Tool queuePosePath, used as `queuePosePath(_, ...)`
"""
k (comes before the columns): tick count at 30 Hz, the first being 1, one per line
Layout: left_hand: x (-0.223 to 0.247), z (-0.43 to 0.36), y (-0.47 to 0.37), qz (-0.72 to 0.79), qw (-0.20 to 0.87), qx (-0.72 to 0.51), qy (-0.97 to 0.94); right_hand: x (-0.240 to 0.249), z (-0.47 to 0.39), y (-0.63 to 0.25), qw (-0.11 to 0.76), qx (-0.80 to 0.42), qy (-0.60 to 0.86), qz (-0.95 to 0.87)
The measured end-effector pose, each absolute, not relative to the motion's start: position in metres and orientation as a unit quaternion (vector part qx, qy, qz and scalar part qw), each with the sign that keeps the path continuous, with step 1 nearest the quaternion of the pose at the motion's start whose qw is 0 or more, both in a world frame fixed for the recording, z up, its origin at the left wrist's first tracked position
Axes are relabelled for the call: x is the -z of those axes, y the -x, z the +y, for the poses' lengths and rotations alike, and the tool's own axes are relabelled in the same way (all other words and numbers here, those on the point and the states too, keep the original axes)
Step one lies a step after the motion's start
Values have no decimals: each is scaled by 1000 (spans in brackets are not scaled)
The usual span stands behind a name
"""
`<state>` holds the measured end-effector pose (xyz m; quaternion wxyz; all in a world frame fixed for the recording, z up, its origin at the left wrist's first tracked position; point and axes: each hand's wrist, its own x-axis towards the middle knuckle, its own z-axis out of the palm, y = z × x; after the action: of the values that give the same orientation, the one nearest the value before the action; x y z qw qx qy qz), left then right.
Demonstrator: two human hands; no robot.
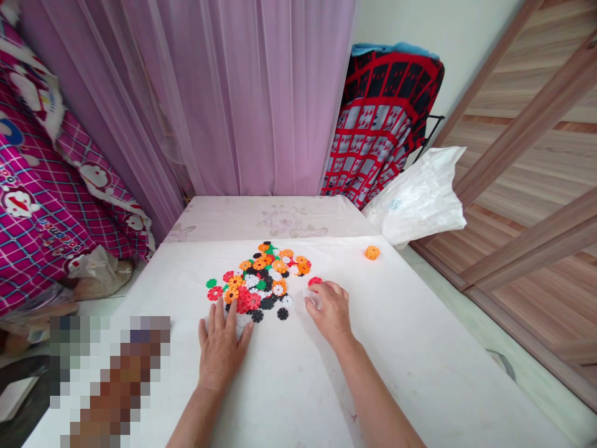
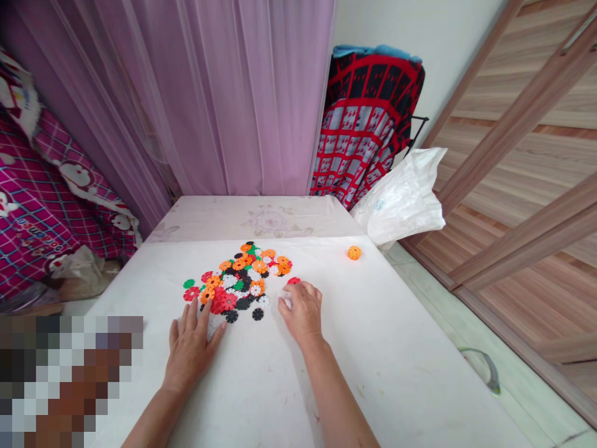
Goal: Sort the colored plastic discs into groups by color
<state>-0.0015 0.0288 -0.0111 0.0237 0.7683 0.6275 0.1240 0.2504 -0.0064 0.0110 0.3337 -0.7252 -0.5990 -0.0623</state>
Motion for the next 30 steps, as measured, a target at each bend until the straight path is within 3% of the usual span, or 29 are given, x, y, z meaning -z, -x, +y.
queuePosePath(22,17,29,4,616,31,-158,-771,-9,-21,-259,267,37,709,-651)
queuePosePath(30,17,29,4,617,28,-156,-771,-15,-14,-255,202,10,711,-673)
